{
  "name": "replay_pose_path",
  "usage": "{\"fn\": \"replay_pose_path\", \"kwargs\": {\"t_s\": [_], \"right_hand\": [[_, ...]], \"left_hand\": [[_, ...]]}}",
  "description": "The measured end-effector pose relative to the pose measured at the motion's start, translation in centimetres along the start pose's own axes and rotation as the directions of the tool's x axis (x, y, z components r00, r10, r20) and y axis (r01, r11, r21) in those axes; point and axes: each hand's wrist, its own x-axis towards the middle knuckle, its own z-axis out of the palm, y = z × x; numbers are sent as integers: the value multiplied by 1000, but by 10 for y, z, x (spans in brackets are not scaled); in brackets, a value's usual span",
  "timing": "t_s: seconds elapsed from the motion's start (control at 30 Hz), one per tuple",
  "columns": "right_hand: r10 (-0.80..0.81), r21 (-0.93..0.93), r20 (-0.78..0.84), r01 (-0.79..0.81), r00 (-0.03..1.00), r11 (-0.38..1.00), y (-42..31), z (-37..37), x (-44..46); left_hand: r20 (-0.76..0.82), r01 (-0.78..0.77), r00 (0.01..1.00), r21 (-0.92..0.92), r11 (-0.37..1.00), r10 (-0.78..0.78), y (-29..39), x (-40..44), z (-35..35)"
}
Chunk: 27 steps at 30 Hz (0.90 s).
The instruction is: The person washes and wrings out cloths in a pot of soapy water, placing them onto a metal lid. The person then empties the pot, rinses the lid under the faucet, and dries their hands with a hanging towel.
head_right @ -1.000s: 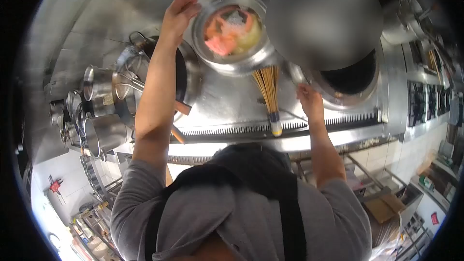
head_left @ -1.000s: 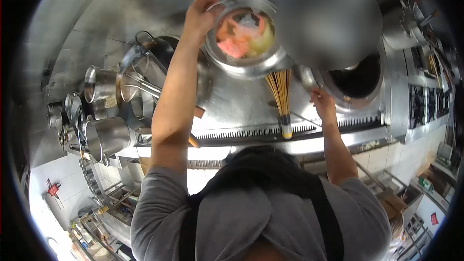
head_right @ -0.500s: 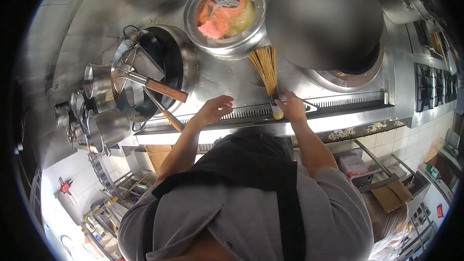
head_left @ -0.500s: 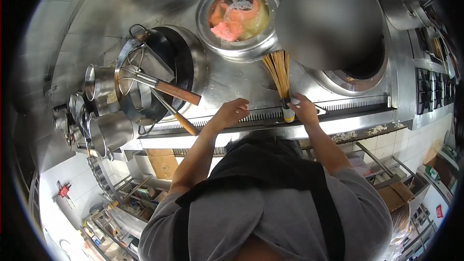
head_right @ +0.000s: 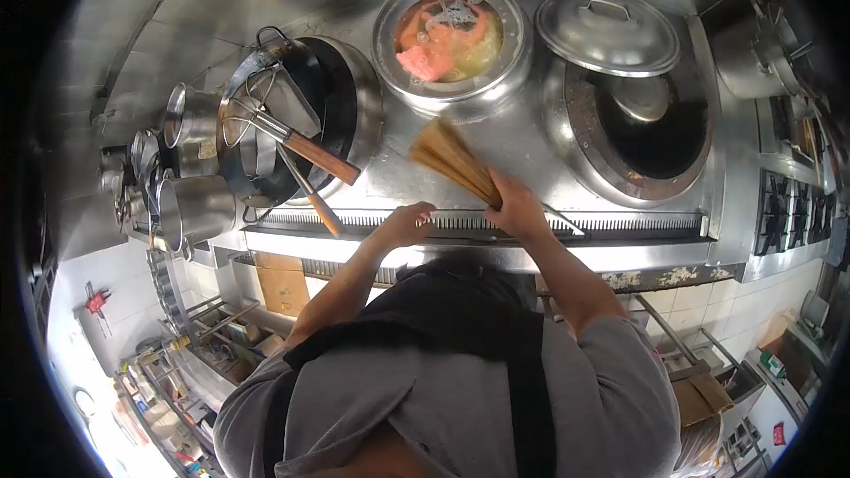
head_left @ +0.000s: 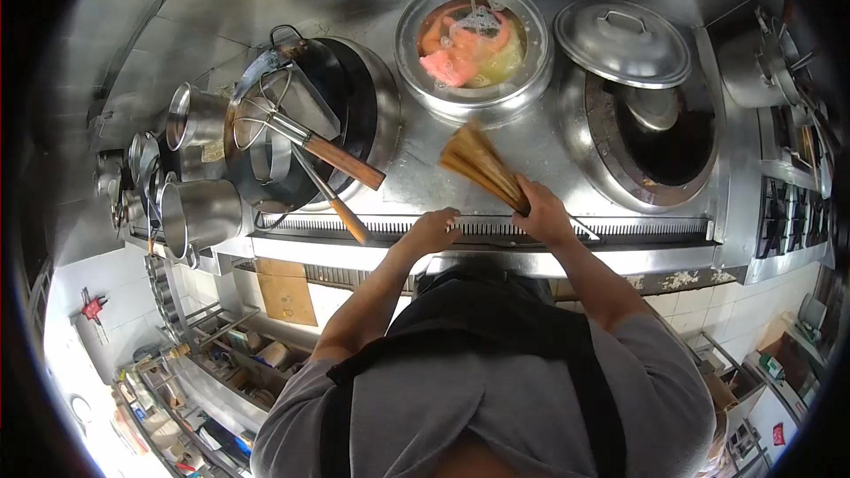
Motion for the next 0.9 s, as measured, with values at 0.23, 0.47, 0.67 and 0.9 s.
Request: {"fn": "replay_pose_path", "kwargs": {"t_s": [0.23, 0.47, 0.67, 0.9], "right_hand": [[-207, -353, -89, 163, 974, 921, 66, 19, 57], [204, -283, -37, -206, 978, 937, 84, 7, -46], [427, -580, 189, -250, 884, 775, 164, 14, -95], [112, -484, 210, 4, 971, 875, 132, 2, -37]], "left_hand": [[2, 12, 1000, 66, 998, -12, 4, -5, 7], [-94, 56, 994, 4, 998, -55, -3, -17, -10], [-59, 54, 997, 60, 997, -51, 3, -16, -8], [-64, -16, 998, 105, 994, 22, 14, -14, 6]]}}
